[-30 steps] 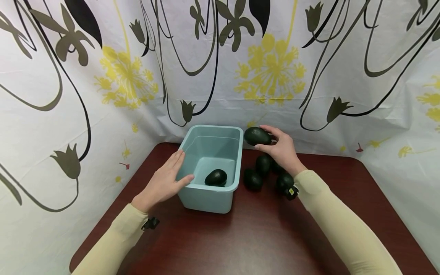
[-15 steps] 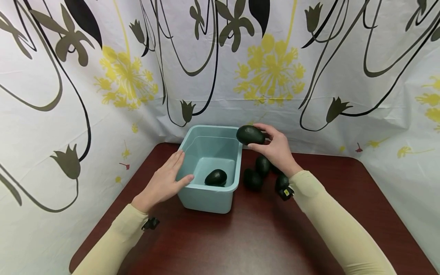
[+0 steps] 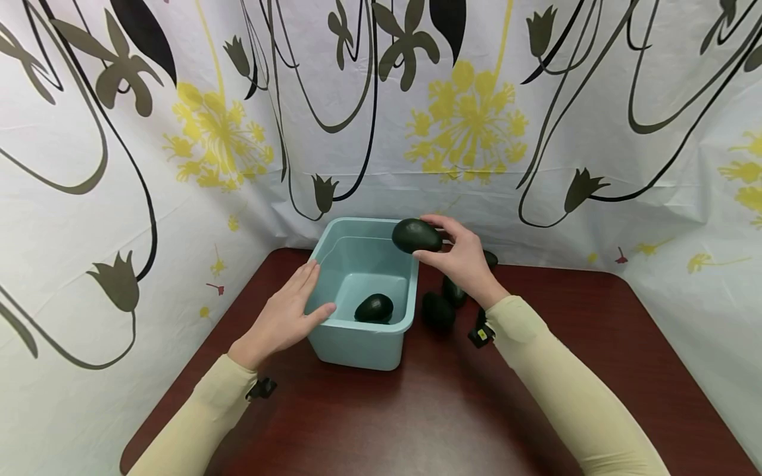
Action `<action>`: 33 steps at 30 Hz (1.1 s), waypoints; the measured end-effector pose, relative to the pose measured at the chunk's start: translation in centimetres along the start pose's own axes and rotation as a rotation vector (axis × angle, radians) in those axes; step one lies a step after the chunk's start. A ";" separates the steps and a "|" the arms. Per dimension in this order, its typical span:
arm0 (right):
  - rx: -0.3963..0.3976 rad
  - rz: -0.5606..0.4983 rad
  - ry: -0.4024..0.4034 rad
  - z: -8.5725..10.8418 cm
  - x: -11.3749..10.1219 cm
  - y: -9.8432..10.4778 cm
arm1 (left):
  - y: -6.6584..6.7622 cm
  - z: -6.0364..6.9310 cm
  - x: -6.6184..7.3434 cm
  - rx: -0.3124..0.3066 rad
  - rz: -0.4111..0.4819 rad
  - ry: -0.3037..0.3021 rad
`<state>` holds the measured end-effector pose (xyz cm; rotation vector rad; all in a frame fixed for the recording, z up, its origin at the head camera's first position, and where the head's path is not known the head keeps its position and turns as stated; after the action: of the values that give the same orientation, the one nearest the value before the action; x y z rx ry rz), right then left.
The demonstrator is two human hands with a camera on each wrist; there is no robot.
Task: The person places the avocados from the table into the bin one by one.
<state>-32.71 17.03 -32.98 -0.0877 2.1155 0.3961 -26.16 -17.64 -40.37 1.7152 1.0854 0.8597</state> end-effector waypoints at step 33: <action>-0.117 0.111 0.057 -2.5 2.7 -4.3 | 0.0 0.0 -0.1 -0.009 0.008 0.002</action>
<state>-35.32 12.44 -35.04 -0.0504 2.1579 0.5900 -26.17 -17.70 -40.39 1.7127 1.0754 0.8701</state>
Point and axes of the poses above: each hand's wrist, its own z-axis away from the middle knuckle, its own y-axis out of the back of the hand, x = y × z, the point moved 1 cm from there along -z, towards the middle knuckle, and after that the axes turned 13 degrees about -z, right-handed, at the moved point
